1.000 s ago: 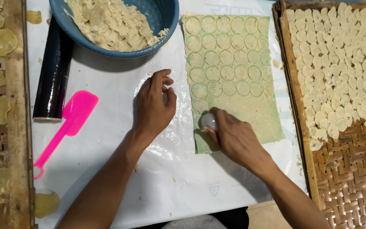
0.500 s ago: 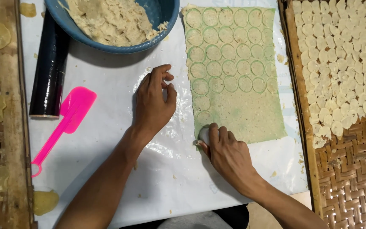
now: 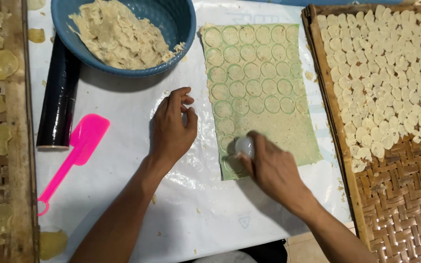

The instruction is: Rolling out cracker dough and using a circular mold to cut out individual crackers.

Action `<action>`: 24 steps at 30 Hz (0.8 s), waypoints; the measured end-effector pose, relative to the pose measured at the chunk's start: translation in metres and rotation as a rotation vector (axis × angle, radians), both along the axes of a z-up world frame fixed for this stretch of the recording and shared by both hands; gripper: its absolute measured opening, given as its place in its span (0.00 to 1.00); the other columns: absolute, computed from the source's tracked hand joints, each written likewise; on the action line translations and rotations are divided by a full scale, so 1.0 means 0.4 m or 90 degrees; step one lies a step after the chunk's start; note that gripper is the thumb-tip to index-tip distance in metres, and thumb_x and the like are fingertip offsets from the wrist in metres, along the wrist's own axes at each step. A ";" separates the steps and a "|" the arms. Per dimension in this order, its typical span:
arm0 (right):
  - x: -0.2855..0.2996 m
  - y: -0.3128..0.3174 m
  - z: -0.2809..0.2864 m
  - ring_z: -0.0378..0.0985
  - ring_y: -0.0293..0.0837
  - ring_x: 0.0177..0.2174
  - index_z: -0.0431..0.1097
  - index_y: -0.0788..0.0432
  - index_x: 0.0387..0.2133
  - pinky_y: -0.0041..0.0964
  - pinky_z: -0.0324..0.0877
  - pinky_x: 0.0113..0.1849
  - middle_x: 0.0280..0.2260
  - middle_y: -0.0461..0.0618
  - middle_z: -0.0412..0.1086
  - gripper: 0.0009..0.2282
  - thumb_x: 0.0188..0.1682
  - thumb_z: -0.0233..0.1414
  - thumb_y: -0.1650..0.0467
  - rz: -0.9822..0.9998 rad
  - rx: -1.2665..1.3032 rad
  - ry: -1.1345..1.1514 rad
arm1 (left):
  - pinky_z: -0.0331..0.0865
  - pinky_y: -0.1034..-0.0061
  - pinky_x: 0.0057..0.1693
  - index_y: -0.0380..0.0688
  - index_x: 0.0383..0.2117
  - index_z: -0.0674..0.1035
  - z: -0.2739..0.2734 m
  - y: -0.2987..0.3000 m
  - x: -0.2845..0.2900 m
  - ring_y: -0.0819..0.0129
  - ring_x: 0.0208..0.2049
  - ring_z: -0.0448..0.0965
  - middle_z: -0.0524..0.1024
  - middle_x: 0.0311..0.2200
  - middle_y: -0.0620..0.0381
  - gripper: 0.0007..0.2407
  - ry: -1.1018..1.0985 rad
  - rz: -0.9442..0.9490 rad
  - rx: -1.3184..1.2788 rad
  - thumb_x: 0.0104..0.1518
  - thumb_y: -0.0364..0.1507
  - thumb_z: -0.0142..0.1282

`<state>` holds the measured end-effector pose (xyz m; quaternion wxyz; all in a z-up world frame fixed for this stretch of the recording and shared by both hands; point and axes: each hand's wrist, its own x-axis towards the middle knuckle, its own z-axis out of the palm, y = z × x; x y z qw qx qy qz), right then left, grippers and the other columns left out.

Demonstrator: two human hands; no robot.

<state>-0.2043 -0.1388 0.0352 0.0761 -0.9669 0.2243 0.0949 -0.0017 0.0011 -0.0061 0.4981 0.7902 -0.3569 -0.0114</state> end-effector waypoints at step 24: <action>0.123 -0.105 0.004 0.80 0.60 0.35 0.54 0.56 0.57 0.59 0.77 0.32 0.32 0.54 0.66 0.20 0.59 0.34 0.56 0.124 -0.133 0.093 | 0.73 0.65 0.46 0.40 0.51 0.73 0.004 -0.005 0.006 0.60 0.36 0.80 0.81 0.38 0.51 0.15 -0.001 -0.003 0.003 0.57 0.21 0.52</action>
